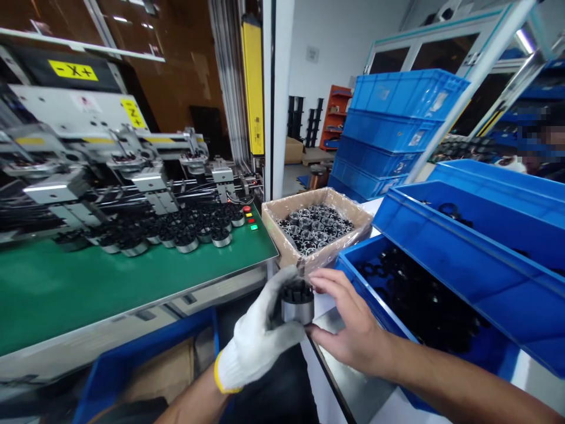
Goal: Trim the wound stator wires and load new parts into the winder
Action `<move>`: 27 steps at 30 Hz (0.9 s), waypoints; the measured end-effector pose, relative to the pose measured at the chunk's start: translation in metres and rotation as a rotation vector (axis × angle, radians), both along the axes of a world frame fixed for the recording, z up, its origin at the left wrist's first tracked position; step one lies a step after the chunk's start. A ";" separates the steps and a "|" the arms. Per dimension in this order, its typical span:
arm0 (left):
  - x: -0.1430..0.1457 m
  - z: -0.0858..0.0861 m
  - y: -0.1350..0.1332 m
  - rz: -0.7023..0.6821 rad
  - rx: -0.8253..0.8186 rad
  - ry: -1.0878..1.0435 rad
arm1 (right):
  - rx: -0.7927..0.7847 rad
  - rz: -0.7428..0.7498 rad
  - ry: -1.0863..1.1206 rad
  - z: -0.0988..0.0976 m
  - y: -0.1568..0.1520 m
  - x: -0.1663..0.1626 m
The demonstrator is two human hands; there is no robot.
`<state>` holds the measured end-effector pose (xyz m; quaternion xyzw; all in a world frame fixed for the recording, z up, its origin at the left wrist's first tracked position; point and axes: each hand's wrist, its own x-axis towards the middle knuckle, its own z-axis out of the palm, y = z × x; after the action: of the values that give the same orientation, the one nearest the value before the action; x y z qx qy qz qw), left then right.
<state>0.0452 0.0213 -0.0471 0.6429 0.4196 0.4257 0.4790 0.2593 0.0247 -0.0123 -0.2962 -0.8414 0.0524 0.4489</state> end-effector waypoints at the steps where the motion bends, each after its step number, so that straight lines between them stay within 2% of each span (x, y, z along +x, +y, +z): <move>1: -0.003 -0.005 0.002 -0.037 0.007 -0.069 | 0.003 0.002 0.003 0.001 0.000 0.000; 3: -0.010 -0.013 0.005 -0.106 0.021 -0.122 | 0.031 0.038 0.001 0.004 0.001 0.001; 6: -0.020 -0.019 0.006 -0.180 0.030 -0.075 | 0.059 0.073 -0.005 0.009 0.000 0.002; 10: -0.022 -0.009 0.005 -0.215 0.051 -0.044 | 0.089 0.133 0.003 0.010 -0.001 0.000; 12: -0.020 0.002 0.005 -0.176 0.140 0.048 | 0.085 0.151 0.009 0.010 -0.002 -0.002; 15: -0.015 0.019 0.005 -0.078 0.403 0.234 | 0.061 0.130 0.014 0.010 -0.004 -0.003; 18: -0.013 0.029 0.006 -0.030 0.674 0.284 | 0.051 0.093 0.008 0.012 -0.007 -0.003; 20: -0.012 0.030 0.006 -0.017 0.771 0.290 | 0.058 0.074 0.000 0.014 -0.009 -0.002; 24: -0.012 0.021 0.006 0.014 0.806 0.282 | 0.058 0.061 -0.018 0.015 -0.010 -0.003; 27: -0.011 0.012 0.000 0.043 0.724 0.242 | 0.043 0.072 -0.026 0.013 -0.011 -0.003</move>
<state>0.0342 0.0211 -0.0355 0.8071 0.3089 0.4774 0.1591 0.2566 0.0134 0.0006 -0.2566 -0.8582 0.0469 0.4421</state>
